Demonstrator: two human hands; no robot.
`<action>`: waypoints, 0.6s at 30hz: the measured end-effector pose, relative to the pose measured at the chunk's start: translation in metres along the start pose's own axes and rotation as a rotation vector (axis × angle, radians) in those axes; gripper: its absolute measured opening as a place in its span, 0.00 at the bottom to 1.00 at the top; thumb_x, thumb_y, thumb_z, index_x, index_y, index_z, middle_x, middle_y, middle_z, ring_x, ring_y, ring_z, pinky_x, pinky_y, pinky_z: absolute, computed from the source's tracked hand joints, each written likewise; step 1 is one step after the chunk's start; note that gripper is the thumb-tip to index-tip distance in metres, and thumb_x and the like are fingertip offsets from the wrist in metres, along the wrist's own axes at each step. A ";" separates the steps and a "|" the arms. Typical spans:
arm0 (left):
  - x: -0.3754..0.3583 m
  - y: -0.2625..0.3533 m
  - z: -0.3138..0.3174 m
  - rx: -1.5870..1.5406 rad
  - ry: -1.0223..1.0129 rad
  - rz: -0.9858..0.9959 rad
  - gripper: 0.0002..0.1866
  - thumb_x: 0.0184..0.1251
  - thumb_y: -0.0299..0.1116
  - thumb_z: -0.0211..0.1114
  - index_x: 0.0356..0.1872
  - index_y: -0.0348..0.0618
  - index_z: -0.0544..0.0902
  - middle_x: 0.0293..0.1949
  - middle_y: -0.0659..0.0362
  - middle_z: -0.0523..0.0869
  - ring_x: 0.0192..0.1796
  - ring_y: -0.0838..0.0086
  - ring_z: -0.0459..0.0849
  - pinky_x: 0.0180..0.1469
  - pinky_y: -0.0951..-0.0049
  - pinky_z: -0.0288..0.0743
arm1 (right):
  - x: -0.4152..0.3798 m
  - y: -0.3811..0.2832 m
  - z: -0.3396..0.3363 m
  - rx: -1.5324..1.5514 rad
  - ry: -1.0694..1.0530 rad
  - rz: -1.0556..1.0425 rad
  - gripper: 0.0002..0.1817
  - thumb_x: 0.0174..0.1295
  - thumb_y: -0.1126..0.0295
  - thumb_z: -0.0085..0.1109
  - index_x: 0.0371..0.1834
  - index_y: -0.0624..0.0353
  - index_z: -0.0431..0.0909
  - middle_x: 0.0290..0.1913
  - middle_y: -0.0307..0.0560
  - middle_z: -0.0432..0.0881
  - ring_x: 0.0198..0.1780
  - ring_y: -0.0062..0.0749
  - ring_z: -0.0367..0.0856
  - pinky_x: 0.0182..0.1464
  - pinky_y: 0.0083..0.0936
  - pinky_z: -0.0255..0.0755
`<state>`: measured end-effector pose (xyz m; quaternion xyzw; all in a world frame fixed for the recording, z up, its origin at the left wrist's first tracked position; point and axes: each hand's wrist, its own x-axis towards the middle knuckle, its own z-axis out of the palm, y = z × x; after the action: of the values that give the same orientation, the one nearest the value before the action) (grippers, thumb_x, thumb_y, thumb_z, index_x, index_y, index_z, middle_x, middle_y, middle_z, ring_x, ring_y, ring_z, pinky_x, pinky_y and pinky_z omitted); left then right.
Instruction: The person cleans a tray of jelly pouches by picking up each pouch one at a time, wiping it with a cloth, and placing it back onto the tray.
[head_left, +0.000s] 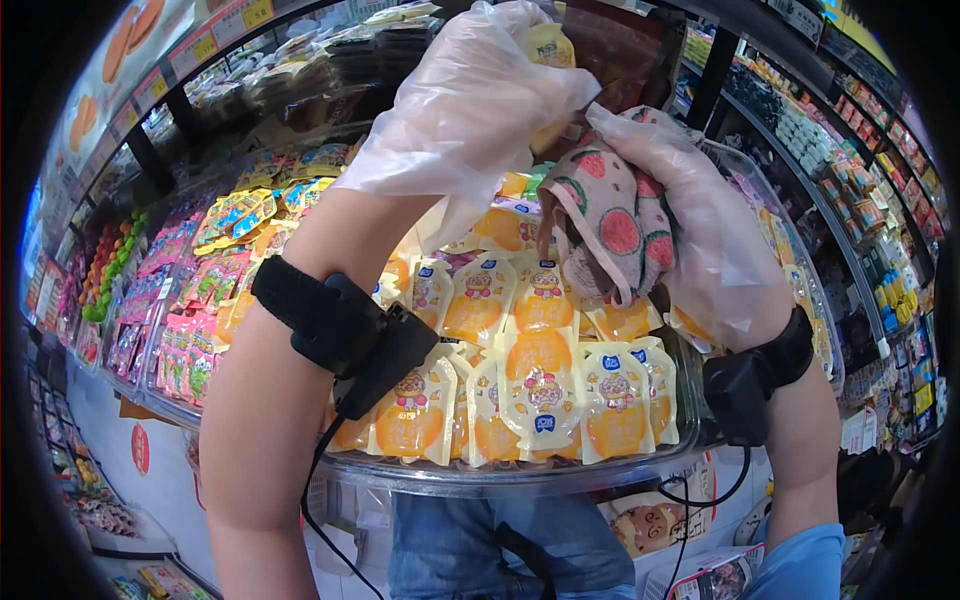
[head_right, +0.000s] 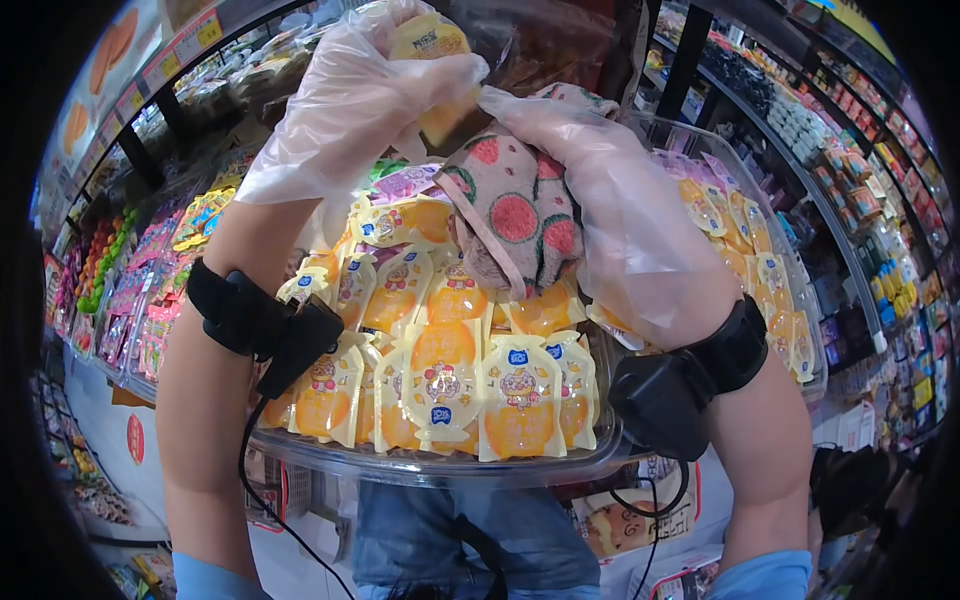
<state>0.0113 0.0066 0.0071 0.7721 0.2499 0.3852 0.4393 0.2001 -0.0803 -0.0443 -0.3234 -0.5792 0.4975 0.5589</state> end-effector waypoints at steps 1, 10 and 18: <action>0.011 -0.021 -0.003 0.098 0.068 0.193 0.06 0.67 0.29 0.67 0.39 0.38 0.80 0.28 0.62 0.83 0.22 0.82 0.79 0.23 0.78 0.75 | -0.002 0.002 -0.005 -0.346 0.003 -0.153 0.15 0.69 0.68 0.59 0.56 0.59 0.77 0.54 0.44 0.80 0.56 0.24 0.79 0.59 0.21 0.74; -0.003 -0.018 0.022 0.089 -0.028 0.132 0.15 0.66 0.40 0.68 0.36 0.34 0.83 0.24 0.59 0.82 0.27 0.78 0.80 0.32 0.74 0.77 | 0.002 -0.001 0.010 -0.245 0.028 -0.047 0.21 0.72 0.63 0.56 0.65 0.58 0.71 0.61 0.48 0.76 0.64 0.29 0.75 0.59 0.26 0.76; 0.004 -0.032 0.014 -0.049 -0.129 0.101 0.19 0.72 0.38 0.62 0.55 0.34 0.78 0.34 0.62 0.80 0.33 0.83 0.74 0.36 0.79 0.74 | 0.000 -0.010 0.000 -0.503 -0.178 -0.378 0.21 0.64 0.75 0.59 0.62 0.60 0.74 0.57 0.50 0.79 0.62 0.35 0.77 0.62 0.29 0.73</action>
<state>0.0231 0.0182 -0.0239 0.7959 0.1722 0.3625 0.4533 0.2017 -0.0833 -0.0354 -0.2934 -0.7803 0.2526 0.4911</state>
